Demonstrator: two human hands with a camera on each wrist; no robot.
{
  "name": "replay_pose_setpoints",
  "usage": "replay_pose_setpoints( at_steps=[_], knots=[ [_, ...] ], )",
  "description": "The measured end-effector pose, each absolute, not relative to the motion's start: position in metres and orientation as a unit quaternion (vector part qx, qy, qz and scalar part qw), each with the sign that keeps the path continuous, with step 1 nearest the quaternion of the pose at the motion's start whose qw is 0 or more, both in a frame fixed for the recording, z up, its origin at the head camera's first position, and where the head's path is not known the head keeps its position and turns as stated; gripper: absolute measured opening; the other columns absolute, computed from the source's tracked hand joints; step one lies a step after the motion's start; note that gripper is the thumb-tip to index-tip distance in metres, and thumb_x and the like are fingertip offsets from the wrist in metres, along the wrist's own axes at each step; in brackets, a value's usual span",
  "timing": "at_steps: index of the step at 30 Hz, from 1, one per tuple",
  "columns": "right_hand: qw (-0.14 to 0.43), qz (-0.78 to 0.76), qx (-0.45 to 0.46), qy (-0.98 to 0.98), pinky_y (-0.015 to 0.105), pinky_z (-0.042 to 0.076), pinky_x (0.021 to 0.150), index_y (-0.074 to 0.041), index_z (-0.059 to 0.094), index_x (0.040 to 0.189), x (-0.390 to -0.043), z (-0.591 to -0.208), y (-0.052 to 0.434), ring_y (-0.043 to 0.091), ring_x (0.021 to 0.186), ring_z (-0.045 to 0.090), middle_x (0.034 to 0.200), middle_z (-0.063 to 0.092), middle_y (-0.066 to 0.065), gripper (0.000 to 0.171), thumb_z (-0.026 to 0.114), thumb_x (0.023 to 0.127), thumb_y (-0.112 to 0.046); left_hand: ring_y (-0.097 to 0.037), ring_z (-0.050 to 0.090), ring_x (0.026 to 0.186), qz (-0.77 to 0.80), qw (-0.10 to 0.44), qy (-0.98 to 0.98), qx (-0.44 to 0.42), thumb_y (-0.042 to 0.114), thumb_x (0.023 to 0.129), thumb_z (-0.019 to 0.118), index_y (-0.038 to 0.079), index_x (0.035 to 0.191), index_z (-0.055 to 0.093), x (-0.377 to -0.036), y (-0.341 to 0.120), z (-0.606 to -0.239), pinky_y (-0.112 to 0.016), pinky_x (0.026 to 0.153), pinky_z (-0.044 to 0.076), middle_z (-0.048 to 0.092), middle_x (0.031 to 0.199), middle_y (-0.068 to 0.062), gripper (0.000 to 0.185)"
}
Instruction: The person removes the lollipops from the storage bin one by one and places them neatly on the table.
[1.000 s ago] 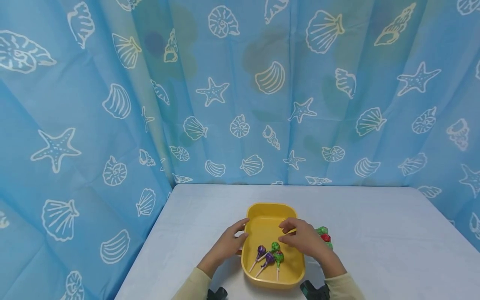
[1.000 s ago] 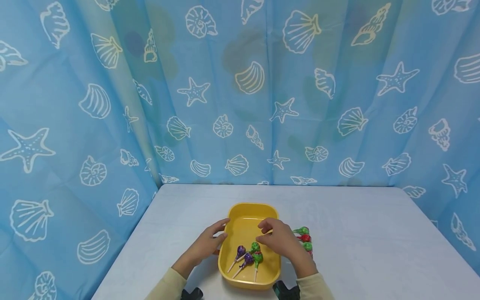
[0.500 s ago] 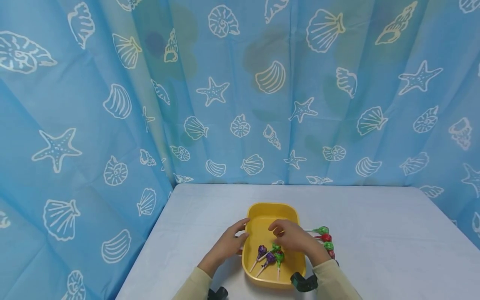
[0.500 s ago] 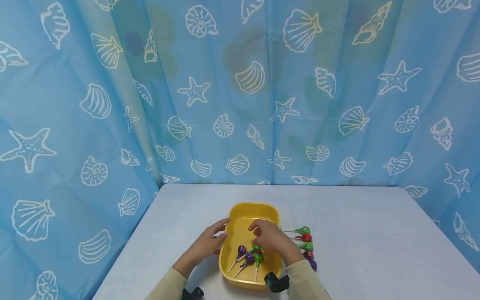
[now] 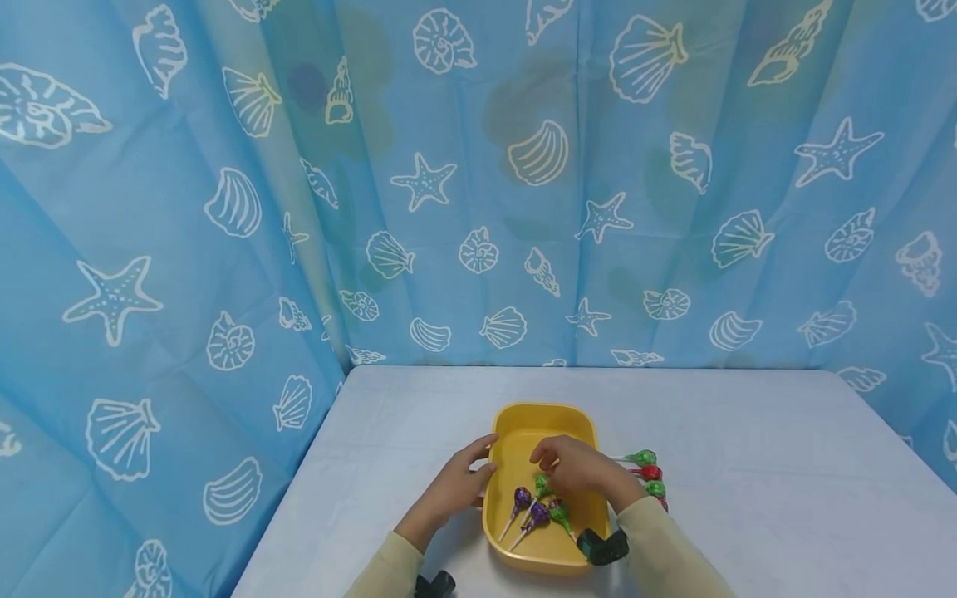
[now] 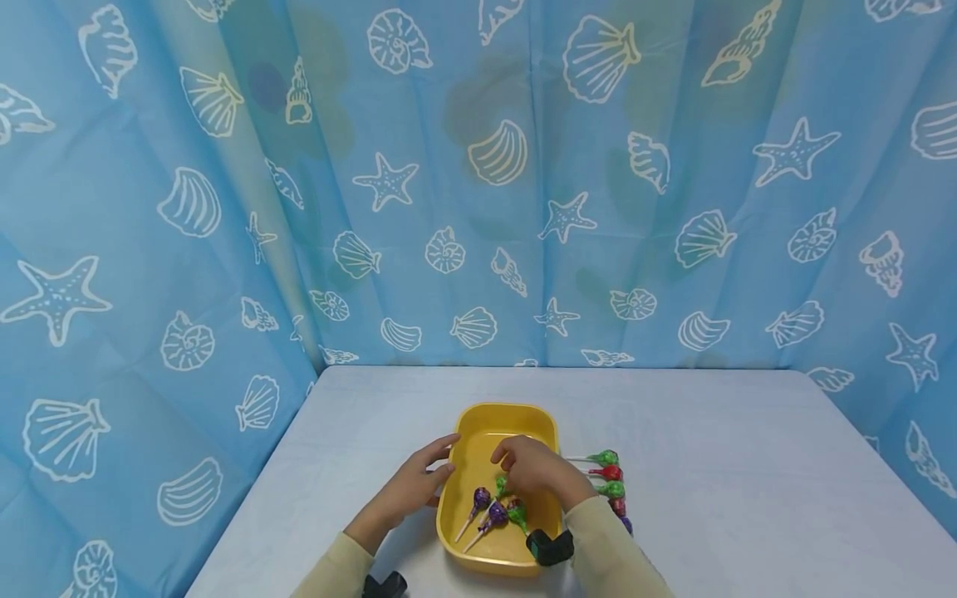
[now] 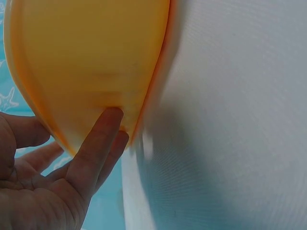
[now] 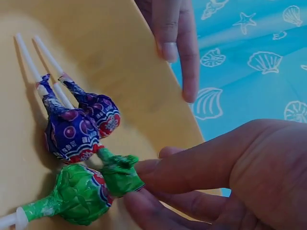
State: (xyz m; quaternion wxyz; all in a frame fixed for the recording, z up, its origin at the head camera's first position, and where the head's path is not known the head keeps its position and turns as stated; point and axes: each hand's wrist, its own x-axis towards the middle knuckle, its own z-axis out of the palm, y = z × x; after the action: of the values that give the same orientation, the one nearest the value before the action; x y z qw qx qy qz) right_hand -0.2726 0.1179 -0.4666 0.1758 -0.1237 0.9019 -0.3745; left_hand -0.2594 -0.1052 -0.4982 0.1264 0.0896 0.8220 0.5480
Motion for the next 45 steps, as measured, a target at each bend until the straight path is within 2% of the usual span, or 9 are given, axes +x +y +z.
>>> replay_pose_setpoints(
  at_steps=[9,20,33,38,45],
  knots=[
    [0.192,-0.353,-0.151,0.903,0.040,0.059,0.090,-0.008,0.069,0.101,-0.284,-0.475,0.116,0.020,0.087,0.057,0.093,0.062,0.003,0.039,0.073,0.071,0.017,-0.036,0.065,0.111,0.544,0.129,0.824,0.090,0.012,0.105,0.055,0.014,0.154,0.045,-0.258,-0.105,-0.496,-0.038,0.071,0.064,0.047,0.148,-0.022,0.050],
    [0.217,-0.321,-0.162,0.907,0.040,0.058,0.091,-0.013,0.071,0.093,-0.291,-0.480,0.112,0.019,0.086,0.055,0.089,0.062,0.000,0.034,0.080,0.074,0.014,-0.034,0.065,0.110,0.547,0.131,0.822,0.089,0.013,0.105,0.056,0.015,0.154,0.045,-0.258,-0.106,-0.499,-0.038,0.070,0.064,0.047,0.149,-0.022,0.050],
    [0.243,-0.328,-0.178,0.895,0.032,0.058,0.077,-0.014,0.072,0.092,-0.296,-0.480,0.113,0.019,0.080,0.055,0.085,0.063,0.000,0.031,0.083,0.074,0.009,-0.036,0.065,0.111,0.544,0.126,0.825,0.084,0.013,0.104,0.057,0.016,0.153,0.046,-0.260,-0.105,-0.496,-0.038,0.069,0.064,0.047,0.148,-0.022,0.050],
    [0.240,-0.327,-0.179,0.896,0.034,0.058,0.080,-0.015,0.071,0.093,-0.295,-0.477,0.114,0.019,0.081,0.056,0.085,0.063,0.001,0.032,0.082,0.075,0.009,-0.035,0.065,0.111,0.544,0.128,0.825,0.083,0.012,0.104,0.057,0.016,0.153,0.046,-0.260,-0.104,-0.497,-0.038,0.069,0.064,0.047,0.149,-0.022,0.050],
    [0.206,-0.329,-0.196,0.900,0.038,0.057,0.087,-0.015,0.071,0.095,-0.297,-0.472,0.117,0.018,0.083,0.056,0.086,0.063,-0.002,0.029,0.082,0.079,0.006,-0.036,0.064,0.113,0.541,0.130,0.827,0.082,0.014,0.105,0.057,0.016,0.154,0.046,-0.260,-0.105,-0.496,-0.038,0.071,0.064,0.048,0.149,-0.021,0.050]
  ],
)
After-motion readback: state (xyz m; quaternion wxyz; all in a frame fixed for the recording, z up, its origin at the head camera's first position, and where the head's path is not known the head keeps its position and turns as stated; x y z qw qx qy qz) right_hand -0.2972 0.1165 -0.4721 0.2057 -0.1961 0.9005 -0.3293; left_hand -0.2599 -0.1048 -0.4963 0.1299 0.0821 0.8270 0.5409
